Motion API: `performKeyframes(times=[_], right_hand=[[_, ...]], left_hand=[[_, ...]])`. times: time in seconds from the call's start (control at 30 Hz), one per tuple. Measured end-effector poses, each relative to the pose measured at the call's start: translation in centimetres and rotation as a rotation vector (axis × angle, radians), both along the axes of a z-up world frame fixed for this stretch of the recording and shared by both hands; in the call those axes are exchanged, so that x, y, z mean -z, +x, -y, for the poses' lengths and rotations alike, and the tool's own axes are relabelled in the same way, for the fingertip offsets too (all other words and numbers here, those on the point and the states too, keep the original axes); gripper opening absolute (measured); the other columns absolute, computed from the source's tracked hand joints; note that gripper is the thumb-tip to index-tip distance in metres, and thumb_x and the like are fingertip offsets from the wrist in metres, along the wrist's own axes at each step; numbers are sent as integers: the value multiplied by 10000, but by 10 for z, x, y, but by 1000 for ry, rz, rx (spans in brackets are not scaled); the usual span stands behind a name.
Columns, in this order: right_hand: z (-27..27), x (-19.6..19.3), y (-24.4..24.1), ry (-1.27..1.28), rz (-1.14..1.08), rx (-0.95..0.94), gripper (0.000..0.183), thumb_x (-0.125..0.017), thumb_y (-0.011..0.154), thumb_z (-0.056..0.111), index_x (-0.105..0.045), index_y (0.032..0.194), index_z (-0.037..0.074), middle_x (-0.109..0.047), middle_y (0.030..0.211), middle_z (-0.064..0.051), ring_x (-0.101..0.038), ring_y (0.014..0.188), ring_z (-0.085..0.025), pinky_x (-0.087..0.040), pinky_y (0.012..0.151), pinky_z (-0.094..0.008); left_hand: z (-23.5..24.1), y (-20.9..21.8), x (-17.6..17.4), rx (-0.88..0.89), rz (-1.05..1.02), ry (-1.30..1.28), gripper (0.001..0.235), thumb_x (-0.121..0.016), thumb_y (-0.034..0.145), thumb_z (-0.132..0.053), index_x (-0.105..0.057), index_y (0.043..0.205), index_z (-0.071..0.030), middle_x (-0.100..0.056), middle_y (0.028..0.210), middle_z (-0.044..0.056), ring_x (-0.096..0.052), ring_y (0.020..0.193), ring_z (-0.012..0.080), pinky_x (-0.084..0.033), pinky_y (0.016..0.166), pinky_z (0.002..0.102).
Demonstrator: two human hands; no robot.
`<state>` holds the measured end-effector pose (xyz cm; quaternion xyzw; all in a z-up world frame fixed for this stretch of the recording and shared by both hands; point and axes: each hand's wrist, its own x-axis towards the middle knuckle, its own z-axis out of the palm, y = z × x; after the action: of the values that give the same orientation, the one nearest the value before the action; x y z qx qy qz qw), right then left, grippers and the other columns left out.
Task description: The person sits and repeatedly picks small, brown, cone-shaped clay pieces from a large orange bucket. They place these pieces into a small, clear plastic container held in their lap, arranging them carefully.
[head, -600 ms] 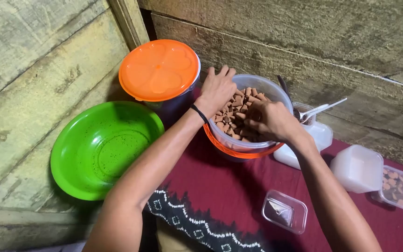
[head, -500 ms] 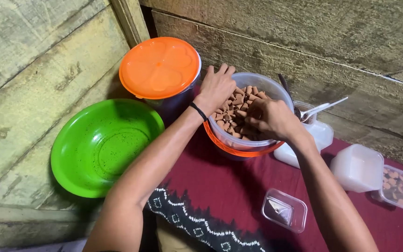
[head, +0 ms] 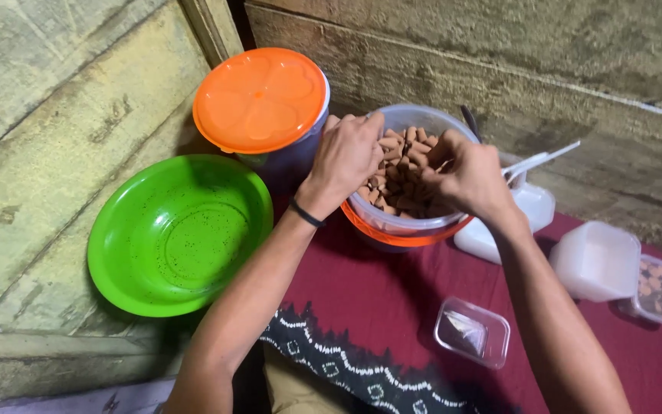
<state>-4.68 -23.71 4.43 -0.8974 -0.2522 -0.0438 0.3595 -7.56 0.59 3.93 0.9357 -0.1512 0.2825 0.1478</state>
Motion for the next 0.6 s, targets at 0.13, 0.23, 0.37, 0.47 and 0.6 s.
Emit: performKeyframes(times=[0.13,0.23,0.37,0.47,0.6], right_hand=[[27,3,-23,129,76,24,210,-870,789,227,-716,923,177,-726,802,3,-730,802,-178,-559,734,-319],[56,-11,-71,532,100,-86,301,-889,892,-8,-634,1051,-27,-716,996,-175,-690,886,-203,-556,790,-310],[103,9,-131,710,-126,57,437,-777,943,37,-581,1332,-3,-668,1106,-121,-653,1064,-174,-561,938,-292],[136,44,-161,676,-257,167,353,-710,976,94,-632,1314,30,-693,1151,-82,-645,1080,-141,-562,962,-260],[164,104,-165,666,-264,196,284,-765,928,-28,-698,1204,-21,-665,995,-122,-633,957,-174,-550,875,-348]], left_hand=[[31,-64,-46,143,-91,-343,101,-665,819,-110,-595,885,-140,-643,741,113,-683,832,375,-512,720,457],[64,-119,-67,326,-2,-527,145,-656,850,-27,-586,964,-82,-675,850,228,-691,834,459,-549,726,490],[106,-142,-6,436,-359,-668,124,-683,846,-77,-650,937,-153,-692,798,-8,-669,713,139,-577,657,274],[130,-142,38,497,-488,-631,103,-668,847,-62,-636,926,-119,-693,849,-38,-601,671,97,-516,620,258],[148,-126,70,613,-591,-751,111,-690,836,-76,-685,945,-96,-736,755,88,-694,700,177,-587,687,323]])
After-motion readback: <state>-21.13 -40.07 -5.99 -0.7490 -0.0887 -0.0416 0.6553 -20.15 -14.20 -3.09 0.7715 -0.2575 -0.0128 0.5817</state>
